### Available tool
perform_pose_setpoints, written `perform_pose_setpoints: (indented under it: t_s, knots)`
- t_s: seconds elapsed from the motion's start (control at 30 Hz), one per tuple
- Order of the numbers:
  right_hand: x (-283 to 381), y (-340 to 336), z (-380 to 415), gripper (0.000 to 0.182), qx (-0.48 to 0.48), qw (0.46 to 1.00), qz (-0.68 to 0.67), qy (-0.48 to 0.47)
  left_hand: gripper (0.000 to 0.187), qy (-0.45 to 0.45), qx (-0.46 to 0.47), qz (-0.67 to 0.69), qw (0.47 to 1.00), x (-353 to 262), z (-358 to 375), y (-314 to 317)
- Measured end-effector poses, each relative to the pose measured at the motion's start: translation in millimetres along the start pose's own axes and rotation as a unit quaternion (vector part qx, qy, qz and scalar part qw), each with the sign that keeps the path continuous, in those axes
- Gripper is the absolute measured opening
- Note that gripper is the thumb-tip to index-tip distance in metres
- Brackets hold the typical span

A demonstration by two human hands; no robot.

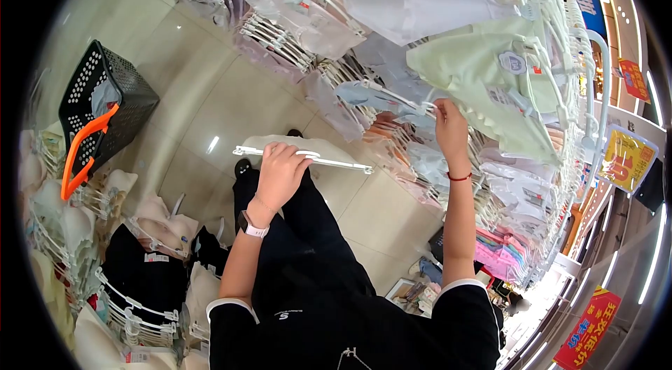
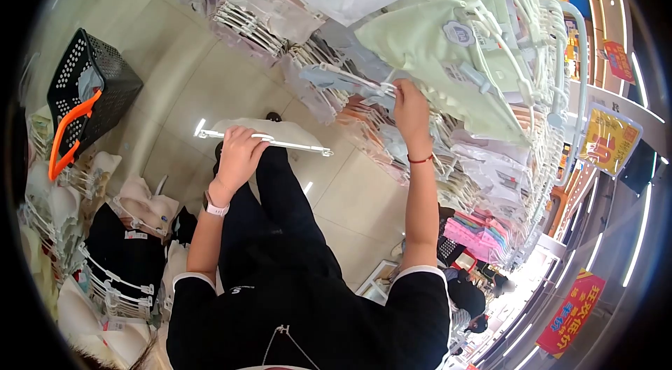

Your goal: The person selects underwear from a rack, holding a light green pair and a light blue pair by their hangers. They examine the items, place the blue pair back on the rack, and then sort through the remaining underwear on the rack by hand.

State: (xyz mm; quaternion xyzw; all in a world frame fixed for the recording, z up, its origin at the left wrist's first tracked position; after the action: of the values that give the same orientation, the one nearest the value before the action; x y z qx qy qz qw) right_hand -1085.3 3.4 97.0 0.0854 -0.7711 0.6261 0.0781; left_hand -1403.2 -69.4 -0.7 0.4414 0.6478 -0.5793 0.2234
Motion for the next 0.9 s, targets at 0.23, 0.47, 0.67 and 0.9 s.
perform_pose_setpoints:
  t_s: [0.23, 0.47, 0.67, 0.9]
  knots:
    - [20.2, -4.3, 23.4, 0.011, -0.015, 0.999, 0.020, -0.040, 0.007, 0.053, 0.008, 0.005, 0.999, -34.1, -17.7, -3.9]
    - [-2.3, -4.3, 52.1, 0.014, 0.000, 0.999, -0.006, -0.044, 0.007, 0.071, 0.006, 0.059, 0.996, -68.9, -35.9, -6.2]
    - [-37.9, 32.8, 111.2, 0.015, 0.083, 0.995, -0.052, 0.019, 0.012, 0.082, 0.067, 0.062, 0.992, -109.4, -75.5, 18.6]
    - [-70.6, 52.9, 209.9, 0.010, 0.022, 0.987, -0.015, 0.158, 0.021, 0.030, 0.126, 0.060, 0.990, -111.9, -127.1, 91.7]
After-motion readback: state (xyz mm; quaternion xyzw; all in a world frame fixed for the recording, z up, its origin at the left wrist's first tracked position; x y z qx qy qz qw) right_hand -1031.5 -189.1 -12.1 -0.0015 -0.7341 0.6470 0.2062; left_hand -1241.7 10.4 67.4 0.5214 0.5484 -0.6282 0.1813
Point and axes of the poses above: each hand's wrist, its own z-axis away from the middle knuckle, its own y-axis out of the palm, x = y × z, the point moved 5 cm from there along -z, towards the middle knuckle, and after that the axes turned 7 degrees about -x, right-handed, at the moved point
